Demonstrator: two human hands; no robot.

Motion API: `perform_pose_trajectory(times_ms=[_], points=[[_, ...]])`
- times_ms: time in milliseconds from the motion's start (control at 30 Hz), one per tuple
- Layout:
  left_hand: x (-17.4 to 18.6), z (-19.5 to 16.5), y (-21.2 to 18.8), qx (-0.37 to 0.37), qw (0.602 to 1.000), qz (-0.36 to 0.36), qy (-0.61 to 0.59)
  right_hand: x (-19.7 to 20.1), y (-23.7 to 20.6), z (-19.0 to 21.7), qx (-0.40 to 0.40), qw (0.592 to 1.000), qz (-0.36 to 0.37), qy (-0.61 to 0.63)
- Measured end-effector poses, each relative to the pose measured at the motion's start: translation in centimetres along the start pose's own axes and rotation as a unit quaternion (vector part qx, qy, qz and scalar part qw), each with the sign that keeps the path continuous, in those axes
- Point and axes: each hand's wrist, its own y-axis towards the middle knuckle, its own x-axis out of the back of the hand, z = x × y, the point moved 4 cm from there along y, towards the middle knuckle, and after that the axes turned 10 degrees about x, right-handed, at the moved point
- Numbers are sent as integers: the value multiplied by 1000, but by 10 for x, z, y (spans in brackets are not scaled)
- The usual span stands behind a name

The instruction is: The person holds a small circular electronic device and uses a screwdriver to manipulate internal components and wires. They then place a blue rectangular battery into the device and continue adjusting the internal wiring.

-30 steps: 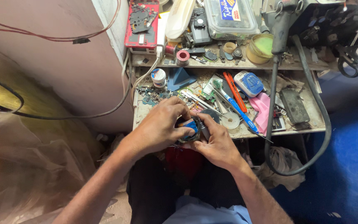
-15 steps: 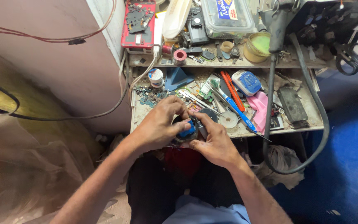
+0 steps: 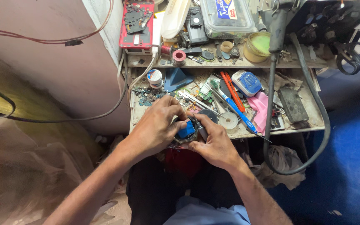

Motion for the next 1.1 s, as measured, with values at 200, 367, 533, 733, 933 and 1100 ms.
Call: perform_pose_trajectory(times_ms=[200,367,533,733,933,1100], points=[[5,-6,-5,-22,999,10,39,0,0,0,12,999,13,28],[9,-5,0,-12,998,62,15,3,0,1,28,998,14,-53],[10,-5,-2,-6,996,83,21,2,0,2,42,998,17,-42],[11,-19,-13,-51,993,22,100,3,-1,-1,46,999,10,-21],[12,-28,-14,-52,987,36,146,5,-1,-1,76,996,15,-55],[11,-24,-7,-45,992,71,95,4,-1,0,74,995,15,-61]])
